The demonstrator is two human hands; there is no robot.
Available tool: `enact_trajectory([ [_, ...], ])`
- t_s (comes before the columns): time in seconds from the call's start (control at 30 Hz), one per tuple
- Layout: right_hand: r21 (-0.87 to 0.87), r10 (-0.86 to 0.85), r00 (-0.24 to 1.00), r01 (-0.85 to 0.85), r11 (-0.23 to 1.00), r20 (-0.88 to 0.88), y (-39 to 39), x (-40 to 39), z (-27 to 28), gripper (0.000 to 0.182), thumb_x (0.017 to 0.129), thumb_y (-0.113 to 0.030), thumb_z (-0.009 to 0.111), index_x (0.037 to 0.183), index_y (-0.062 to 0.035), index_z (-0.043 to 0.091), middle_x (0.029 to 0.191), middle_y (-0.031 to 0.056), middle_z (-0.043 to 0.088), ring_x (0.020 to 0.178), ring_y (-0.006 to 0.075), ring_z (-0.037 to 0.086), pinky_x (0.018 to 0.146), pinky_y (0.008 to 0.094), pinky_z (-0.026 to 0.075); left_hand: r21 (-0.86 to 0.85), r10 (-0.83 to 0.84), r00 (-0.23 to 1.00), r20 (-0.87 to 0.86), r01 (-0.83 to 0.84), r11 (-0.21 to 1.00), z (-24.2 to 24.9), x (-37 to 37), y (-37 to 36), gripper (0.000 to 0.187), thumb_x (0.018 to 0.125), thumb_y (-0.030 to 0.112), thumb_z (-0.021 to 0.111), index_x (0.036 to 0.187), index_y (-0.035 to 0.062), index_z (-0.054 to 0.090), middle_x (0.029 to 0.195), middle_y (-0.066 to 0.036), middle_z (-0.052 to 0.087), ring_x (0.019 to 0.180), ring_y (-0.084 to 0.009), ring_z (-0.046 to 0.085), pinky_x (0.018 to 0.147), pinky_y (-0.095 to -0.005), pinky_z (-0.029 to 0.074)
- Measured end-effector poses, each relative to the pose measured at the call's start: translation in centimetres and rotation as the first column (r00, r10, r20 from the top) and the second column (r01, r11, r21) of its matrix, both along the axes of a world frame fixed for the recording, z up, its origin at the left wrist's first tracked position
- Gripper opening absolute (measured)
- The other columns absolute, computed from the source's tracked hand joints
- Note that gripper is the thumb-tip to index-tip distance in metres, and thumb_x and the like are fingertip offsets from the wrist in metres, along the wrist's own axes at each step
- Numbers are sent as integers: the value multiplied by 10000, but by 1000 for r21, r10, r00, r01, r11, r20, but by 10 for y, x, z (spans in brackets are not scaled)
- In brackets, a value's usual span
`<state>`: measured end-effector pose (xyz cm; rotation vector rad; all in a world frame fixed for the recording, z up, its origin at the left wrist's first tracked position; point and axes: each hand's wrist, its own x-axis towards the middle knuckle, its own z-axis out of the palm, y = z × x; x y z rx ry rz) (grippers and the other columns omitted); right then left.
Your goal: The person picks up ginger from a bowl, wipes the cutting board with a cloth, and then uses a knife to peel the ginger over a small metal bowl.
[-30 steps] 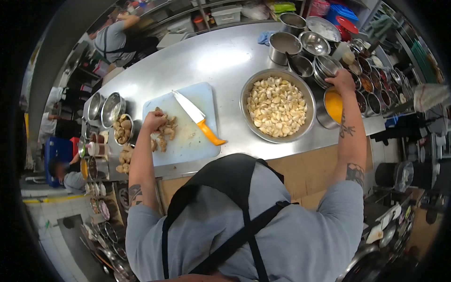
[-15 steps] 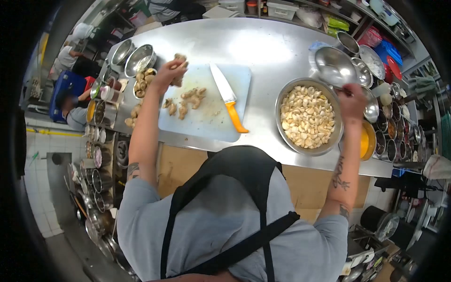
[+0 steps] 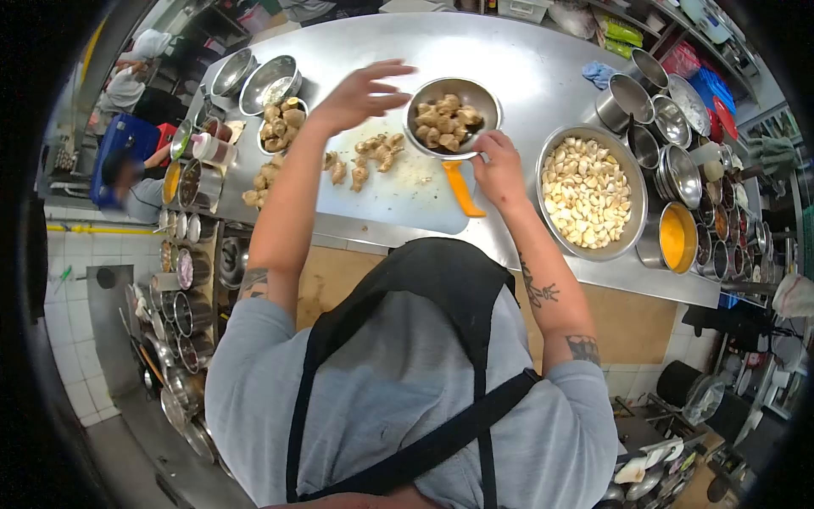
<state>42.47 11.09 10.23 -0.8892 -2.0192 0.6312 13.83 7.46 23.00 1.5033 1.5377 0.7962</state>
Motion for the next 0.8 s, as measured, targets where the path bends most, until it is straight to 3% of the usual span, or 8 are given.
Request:
enact_trajectory([
  [0.03, 35, -34, 999, 34, 999, -1, 3, 0, -5, 122, 789, -11, 688, 902, -33, 649, 1013, 144, 655, 964, 370, 648, 843, 436, 537, -55, 59, 995, 84, -54, 997, 2, -24, -16, 818, 820, 523, 815, 1502, 187, 512, 1621, -143, 364, 1411, -383, 452, 1086, -528, 469],
  [0.1, -7, -109, 994, 109, 994, -21, 17, -2, -25, 128, 766, 0, 678, 885, -33, 644, 973, 143, 653, 940, 369, 650, 828, 433, 535, -49, 214, 941, -263, -234, 971, -47, -64, -40, 969, 792, 608, 795, 1560, 167, 403, 1636, -161, 325, 1421, -403, 430, 1122, -529, 431],
  [0.17, -11, -188, 982, 188, 982, -16, 28, -5, -39, 128, 761, 4, 672, 880, -34, 645, 954, 143, 652, 930, 369, 649, 826, 433, 533, -80, 114, 737, -666, -223, 972, -129, -94, -63, 1107, 732, 685, 794, 1593, 169, 326, 1657, -190, 253, 1465, -408, 353, 1149, -544, 382],
  [0.23, 10, -280, 960, 280, 960, 12, 37, -11, -45, 117, 766, 0, 655, 880, -28, 653, 927, 156, 645, 904, 378, 642, 816, 450, 525, -93, 98, 680, -727, -239, 966, -165, -82, -87, 1143, 702, 689, 805, 1594, 163, 321, 1647, -206, 250, 1465, -422, 328, 1136, -556, 377],
  [0.47, -51, -506, 836, 527, 849, 215, 60, -16, -66, 114, 810, -77, 635, 894, -1, 647, 1019, 216, 638, 965, 400, 621, 878, 476, 502, 286, 286, 634, -718, -106, 952, -171, -24, -85, 1053, 697, 632, 815, 1570, 236, 378, 1570, -166, 356, 1320, -458, 423, 996, -575, 454],
  [0.57, -154, -486, 791, 568, 808, 371, 69, -19, -64, 220, 832, -138, 640, 986, 16, 666, 1130, 248, 630, 1082, 406, 609, 974, 459, 488, 255, 231, 522, -821, -27, 967, -167, -4, -77, 876, 708, 590, 818, 1461, 253, 522, 1515, -139, 424, 1248, -460, 461, 942, -562, 496],
  [0.63, -250, -405, 760, 581, 775, 509, 75, -22, -62, 325, 837, -176, 650, 1088, 30, 667, 1222, 270, 609, 1178, 411, 584, 1046, 444, 468, 274, 264, 574, -775, -70, 959, -182, -8, -68, 750, 721, 531, 812, 1374, 237, 590, 1458, -131, 471, 1199, -446, 480, 902, -540, 520],
  [0.8, -222, -296, 794, 468, 855, 531, 69, -19, -68, 540, 823, -201, 668, 1304, 25, 578, 1365, 295, 522, 1276, 418, 533, 1104, 444, 440, 238, 245, 676, -695, -104, 966, -175, -15, -48, 548, 735, 358, 768, 1248, 202, 656, 1367, -130, 532, 1108, -426, 524, 889, -477, 549],
])
